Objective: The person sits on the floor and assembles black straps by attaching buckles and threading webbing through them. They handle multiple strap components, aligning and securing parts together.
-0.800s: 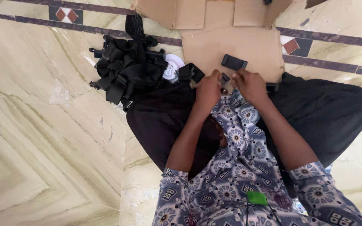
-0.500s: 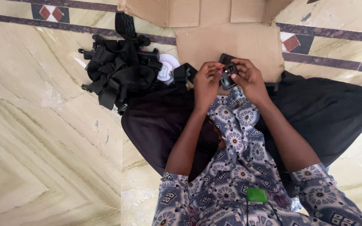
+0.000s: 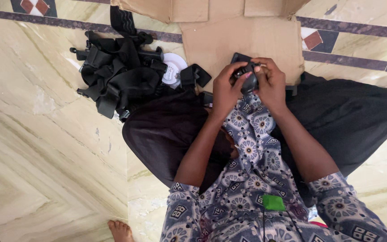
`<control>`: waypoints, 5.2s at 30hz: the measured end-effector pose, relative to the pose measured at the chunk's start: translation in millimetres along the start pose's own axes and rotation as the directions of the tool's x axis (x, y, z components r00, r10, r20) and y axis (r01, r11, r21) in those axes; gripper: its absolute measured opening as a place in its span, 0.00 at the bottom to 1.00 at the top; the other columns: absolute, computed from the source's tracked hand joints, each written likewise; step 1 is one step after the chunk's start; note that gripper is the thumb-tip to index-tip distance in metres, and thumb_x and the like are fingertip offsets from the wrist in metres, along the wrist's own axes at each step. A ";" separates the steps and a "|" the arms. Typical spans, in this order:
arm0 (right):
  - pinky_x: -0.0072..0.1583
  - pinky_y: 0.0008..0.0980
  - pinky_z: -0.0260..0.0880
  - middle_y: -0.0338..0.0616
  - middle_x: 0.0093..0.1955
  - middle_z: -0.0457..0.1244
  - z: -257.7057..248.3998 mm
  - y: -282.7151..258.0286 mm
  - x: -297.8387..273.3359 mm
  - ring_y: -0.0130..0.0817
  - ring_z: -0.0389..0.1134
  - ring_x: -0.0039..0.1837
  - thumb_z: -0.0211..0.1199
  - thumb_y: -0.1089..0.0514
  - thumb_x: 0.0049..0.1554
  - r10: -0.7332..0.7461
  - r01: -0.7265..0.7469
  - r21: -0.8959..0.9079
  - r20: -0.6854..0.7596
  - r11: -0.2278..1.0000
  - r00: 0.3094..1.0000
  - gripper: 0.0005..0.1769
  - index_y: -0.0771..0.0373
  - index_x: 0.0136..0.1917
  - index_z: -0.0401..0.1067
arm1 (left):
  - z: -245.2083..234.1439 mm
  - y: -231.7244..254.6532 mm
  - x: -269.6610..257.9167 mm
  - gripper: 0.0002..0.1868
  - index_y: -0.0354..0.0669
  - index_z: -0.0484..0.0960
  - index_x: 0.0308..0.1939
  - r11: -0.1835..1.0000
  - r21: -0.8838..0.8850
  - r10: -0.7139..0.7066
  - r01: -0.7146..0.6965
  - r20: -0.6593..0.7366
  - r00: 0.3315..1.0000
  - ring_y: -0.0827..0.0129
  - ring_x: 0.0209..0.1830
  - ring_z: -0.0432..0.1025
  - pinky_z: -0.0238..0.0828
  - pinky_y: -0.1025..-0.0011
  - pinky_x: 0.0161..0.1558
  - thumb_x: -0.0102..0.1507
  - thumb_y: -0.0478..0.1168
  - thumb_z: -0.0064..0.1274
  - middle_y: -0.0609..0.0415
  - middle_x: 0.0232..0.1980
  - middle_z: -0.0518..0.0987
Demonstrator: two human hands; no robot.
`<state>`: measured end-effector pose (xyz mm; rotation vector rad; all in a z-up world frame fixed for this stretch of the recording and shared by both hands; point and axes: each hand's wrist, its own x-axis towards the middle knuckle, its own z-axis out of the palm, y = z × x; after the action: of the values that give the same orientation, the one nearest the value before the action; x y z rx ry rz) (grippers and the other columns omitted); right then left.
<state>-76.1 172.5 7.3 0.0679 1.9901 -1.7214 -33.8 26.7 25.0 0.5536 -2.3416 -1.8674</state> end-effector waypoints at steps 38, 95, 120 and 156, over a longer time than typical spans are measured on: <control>0.49 0.29 0.68 0.45 0.43 0.64 -14.4 25.9 -2.1 0.27 0.65 0.45 0.64 0.61 0.67 -0.252 0.250 0.035 0.137 0.968 0.958 0.10 0.73 0.55 0.71 | 0.6 3.8 -2.5 0.15 0.39 0.83 0.54 0.994 0.082 0.075 -0.077 0.032 0.997 0.72 0.36 0.79 0.76 0.73 0.38 0.66 0.41 0.62 0.48 0.43 0.83; 0.83 0.54 0.41 0.61 0.84 0.48 26.2 -36.4 -39.3 0.57 0.44 0.87 0.49 0.29 0.65 -0.447 0.671 -0.301 0.556 0.678 0.701 0.49 0.70 0.81 0.53 | 42.7 -101.2 11.2 0.47 0.36 0.68 0.67 0.018 -0.984 0.085 0.177 0.178 0.980 0.57 0.43 0.76 0.76 0.61 0.48 0.73 0.77 0.23 0.33 0.57 0.78; 0.87 0.53 0.25 0.60 0.92 0.27 3.0 16.3 -5.5 0.57 0.23 0.90 0.44 0.27 0.73 -0.399 0.410 -0.497 0.133 0.765 0.907 0.53 0.67 0.88 0.28 | 87.0 -117.9 -15.1 0.44 0.30 0.54 0.83 0.269 -0.781 -0.108 0.563 0.557 0.824 0.62 0.69 0.63 0.59 0.59 0.64 0.81 0.67 0.34 0.44 0.74 0.68; 0.47 0.25 0.66 0.39 0.43 0.66 -18.5 31.0 20.4 0.24 0.65 0.43 0.47 0.50 0.77 -0.248 0.250 0.099 -0.034 0.963 0.968 0.22 0.70 0.52 0.70 | 46.9 -59.5 -0.6 0.43 0.31 0.68 0.75 0.511 -0.808 -0.046 0.295 0.317 0.947 0.66 0.61 0.76 0.72 0.66 0.62 0.76 0.67 0.28 0.45 0.65 0.78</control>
<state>-89.1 190.2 -27.8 -0.1362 1.9930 -1.9873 -33.9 59.2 -43.4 0.4170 -1.1259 -2.9683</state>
